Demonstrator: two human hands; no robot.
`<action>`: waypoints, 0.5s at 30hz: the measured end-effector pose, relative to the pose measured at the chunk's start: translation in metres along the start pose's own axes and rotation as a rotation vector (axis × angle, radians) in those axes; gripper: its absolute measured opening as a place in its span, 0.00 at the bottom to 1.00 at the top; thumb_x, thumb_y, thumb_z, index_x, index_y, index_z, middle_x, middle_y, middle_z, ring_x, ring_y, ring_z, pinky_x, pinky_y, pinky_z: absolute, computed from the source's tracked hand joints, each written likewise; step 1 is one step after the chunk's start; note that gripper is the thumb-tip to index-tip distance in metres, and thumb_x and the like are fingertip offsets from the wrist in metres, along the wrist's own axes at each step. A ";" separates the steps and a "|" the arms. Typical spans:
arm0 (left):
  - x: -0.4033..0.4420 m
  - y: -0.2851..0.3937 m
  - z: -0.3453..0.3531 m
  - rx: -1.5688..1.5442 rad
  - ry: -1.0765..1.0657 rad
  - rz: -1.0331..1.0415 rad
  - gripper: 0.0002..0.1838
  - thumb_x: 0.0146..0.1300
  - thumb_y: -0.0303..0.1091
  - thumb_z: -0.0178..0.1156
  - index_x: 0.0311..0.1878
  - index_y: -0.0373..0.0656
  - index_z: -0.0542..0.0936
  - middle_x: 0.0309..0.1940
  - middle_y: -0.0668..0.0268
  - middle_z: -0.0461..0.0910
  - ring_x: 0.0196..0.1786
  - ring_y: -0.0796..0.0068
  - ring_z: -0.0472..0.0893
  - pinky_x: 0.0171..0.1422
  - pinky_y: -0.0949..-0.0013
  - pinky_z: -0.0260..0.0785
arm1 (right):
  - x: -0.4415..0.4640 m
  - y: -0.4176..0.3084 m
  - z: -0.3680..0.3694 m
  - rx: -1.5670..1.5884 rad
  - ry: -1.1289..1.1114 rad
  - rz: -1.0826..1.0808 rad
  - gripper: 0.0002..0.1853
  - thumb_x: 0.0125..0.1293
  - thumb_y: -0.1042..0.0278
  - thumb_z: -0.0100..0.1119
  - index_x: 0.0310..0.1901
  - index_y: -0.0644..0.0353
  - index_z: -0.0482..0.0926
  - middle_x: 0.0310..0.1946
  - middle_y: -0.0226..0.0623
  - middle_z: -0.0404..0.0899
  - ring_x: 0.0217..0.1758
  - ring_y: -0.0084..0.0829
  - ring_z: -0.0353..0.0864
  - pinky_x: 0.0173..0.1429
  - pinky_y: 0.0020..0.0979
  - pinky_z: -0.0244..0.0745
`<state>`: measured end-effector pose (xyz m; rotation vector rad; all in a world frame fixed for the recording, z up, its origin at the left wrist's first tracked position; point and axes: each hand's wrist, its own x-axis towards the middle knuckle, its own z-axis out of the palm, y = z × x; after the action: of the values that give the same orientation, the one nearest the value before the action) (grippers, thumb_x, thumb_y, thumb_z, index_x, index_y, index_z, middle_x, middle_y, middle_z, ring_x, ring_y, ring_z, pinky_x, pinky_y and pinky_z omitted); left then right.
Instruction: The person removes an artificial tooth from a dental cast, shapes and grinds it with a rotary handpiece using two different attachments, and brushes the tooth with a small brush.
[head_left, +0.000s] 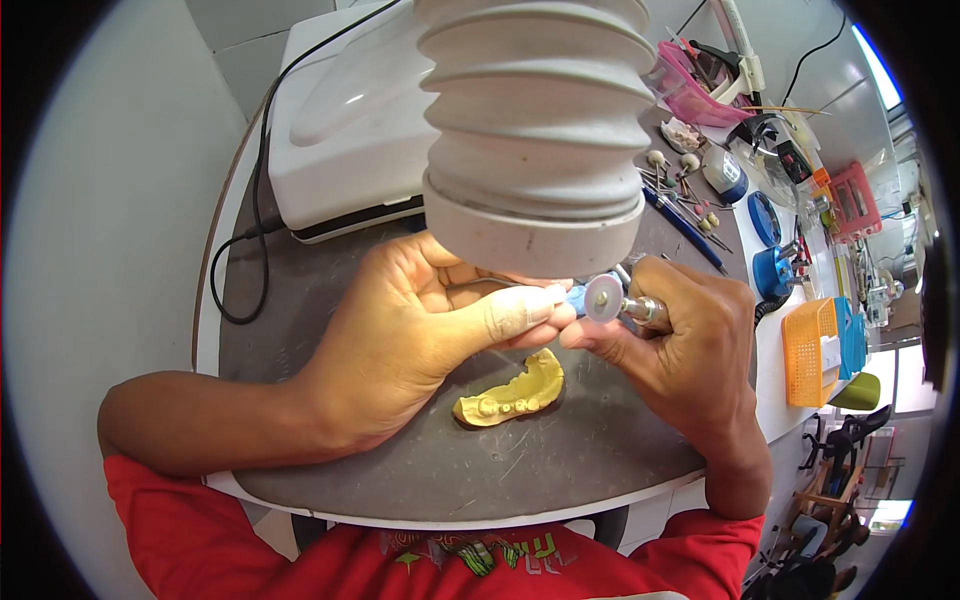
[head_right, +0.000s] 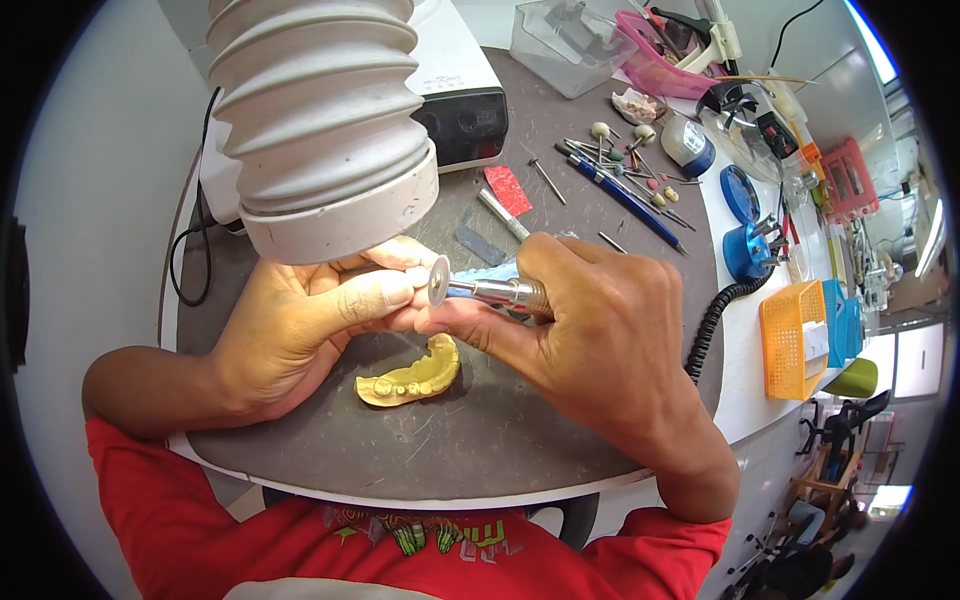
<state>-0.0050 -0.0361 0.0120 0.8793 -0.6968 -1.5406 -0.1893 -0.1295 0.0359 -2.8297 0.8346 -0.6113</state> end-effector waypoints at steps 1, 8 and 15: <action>0.000 -0.001 0.000 0.020 0.007 0.028 0.15 0.63 0.22 0.57 0.53 0.30 0.73 0.44 0.57 0.78 0.46 0.73 0.79 0.51 0.72 0.75 | 0.000 0.000 -0.001 -0.001 -0.007 0.023 0.31 0.47 0.37 0.69 0.14 0.57 0.67 0.10 0.34 0.66 0.10 0.34 0.67 0.17 0.34 0.58; -0.001 -0.004 -0.001 0.063 0.019 0.082 0.15 0.61 0.19 0.57 0.52 0.31 0.74 0.45 0.57 0.78 0.48 0.73 0.79 0.54 0.70 0.73 | 0.001 -0.001 -0.001 -0.004 0.011 -0.011 0.29 0.48 0.41 0.71 0.14 0.57 0.67 0.10 0.33 0.65 0.10 0.34 0.65 0.17 0.34 0.57; -0.002 0.001 0.000 0.135 -0.026 0.078 0.11 0.60 0.18 0.59 0.46 0.31 0.78 0.48 0.56 0.78 0.52 0.71 0.78 0.60 0.68 0.70 | -0.001 0.000 0.000 0.034 0.008 -0.001 0.27 0.50 0.46 0.71 0.16 0.59 0.69 0.10 0.33 0.65 0.11 0.31 0.64 0.18 0.33 0.56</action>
<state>-0.0047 -0.0342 0.0129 0.9226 -0.8526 -1.4504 -0.1900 -0.1290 0.0353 -2.7994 0.8157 -0.6311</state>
